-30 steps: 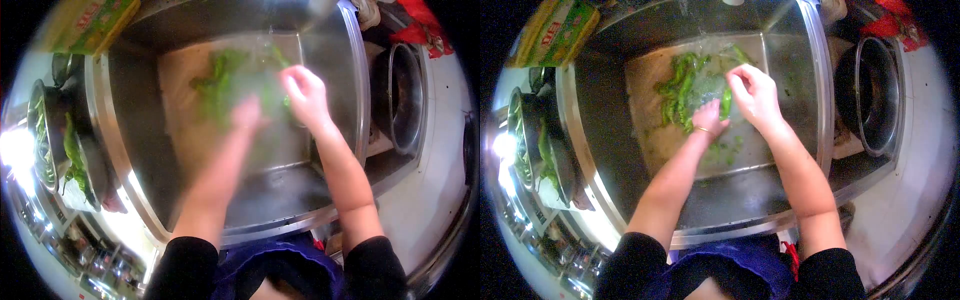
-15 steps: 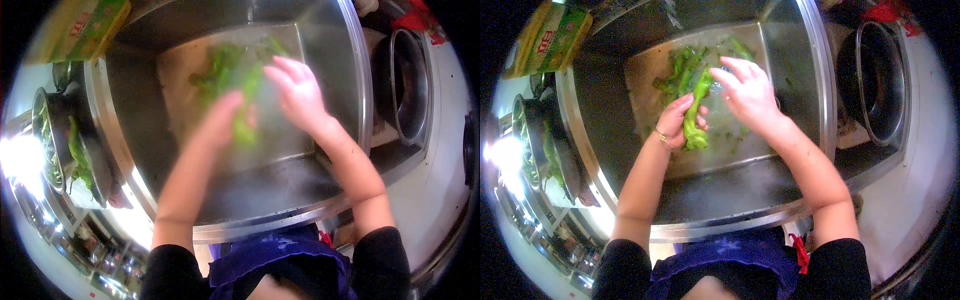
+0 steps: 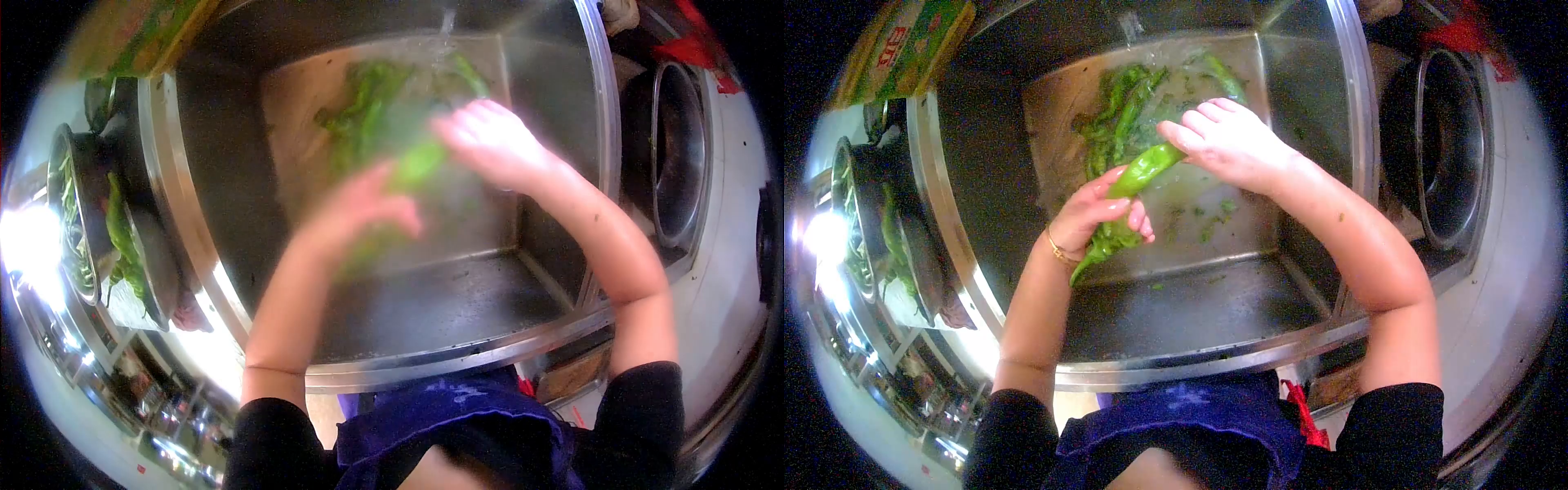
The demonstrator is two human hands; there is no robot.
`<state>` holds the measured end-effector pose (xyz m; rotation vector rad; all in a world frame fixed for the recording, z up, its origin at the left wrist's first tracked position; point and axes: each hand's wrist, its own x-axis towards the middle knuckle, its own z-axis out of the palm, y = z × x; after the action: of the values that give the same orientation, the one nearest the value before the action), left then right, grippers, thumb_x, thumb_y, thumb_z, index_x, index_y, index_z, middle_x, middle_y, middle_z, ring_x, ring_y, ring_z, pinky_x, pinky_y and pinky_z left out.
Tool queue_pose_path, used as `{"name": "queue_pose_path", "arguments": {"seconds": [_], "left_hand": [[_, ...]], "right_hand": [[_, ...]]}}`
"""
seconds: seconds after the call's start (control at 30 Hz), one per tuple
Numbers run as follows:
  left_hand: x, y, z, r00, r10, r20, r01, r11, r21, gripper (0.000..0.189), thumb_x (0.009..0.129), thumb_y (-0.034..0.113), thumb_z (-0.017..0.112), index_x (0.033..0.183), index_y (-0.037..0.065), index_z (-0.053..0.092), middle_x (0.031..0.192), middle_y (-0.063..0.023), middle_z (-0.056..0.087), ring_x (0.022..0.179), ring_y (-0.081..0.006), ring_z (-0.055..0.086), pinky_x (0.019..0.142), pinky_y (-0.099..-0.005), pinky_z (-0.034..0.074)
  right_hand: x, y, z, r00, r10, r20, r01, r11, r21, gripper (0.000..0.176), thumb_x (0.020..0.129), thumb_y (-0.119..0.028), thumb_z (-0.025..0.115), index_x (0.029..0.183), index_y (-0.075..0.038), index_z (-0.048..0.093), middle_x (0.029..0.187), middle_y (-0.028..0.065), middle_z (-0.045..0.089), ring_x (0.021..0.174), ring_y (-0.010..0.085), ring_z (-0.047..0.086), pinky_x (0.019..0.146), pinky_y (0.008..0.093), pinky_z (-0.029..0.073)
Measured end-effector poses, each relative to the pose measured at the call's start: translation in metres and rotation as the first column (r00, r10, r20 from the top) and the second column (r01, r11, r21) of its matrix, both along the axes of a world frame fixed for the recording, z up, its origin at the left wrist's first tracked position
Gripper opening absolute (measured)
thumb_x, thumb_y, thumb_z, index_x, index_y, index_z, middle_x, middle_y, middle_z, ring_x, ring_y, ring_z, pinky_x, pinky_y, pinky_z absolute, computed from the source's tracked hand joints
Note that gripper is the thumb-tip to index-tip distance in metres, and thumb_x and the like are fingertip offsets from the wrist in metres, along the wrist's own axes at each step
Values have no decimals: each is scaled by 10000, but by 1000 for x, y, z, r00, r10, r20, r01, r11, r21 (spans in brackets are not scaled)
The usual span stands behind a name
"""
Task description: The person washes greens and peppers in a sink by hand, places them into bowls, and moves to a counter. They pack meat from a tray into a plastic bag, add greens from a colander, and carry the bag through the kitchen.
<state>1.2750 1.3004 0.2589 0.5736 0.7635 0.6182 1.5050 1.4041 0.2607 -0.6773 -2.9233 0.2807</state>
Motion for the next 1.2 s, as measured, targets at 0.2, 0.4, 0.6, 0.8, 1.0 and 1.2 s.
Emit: {"name": "queue_pose_path", "arguments": {"seconds": [0.2,0.4,0.6,0.8,1.0,1.2], "left_hand": [[-1,-18,-15,915,209,345,-77,930,-358,527,969,374,336,1356,15,320,744,-103,545,817,-322,594,810,-492,480],[2,-13,-29,870,272,410,-87,905,-415,541,976,376,306,1367,3,307,732,-76,535,821,-328,583,838,-502,450],[10,-10,-46,685,468,558,-169,848,-503,489,956,303,372,1349,14,342,965,-113,590,1019,-328,550,932,-553,383],[18,1,-53,644,627,439,-402,765,-503,453,920,220,461,1324,24,399,1313,-110,478,1206,-253,461,1038,-453,337],[33,4,-44,738,666,111,-610,728,-313,428,949,269,445,1296,20,438,1281,-100,508,1177,-250,477,1015,-394,362],[44,3,-39,697,716,34,-663,662,-349,465,945,387,445,1256,45,489,1235,-86,539,1135,-248,499,1000,-403,376]], "right_hand": [[-6,8,6,993,77,-84,-78,997,-8,248,698,-151,606,926,-66,555,742,74,552,738,252,572,720,356,449],[-14,-6,-28,958,-263,-110,222,930,-294,89,756,-121,544,811,-52,532,689,120,537,654,291,563,663,372,471],[-17,-3,-36,423,-872,-248,180,349,-920,134,844,-151,499,844,-23,541,744,73,581,667,158,549,618,304,475],[-48,-38,-10,724,-676,-138,209,406,-890,284,828,-240,545,954,13,578,916,156,630,769,247,598,696,355,493],[-57,-44,-20,898,-405,-173,218,749,-625,307,786,-239,544,958,14,534,880,235,589,832,400,577,723,452,480],[-62,-58,-34,874,-470,-124,329,760,-560,236,786,-149,499,963,6,525,856,224,586,823,406,578,714,472,480]]}}
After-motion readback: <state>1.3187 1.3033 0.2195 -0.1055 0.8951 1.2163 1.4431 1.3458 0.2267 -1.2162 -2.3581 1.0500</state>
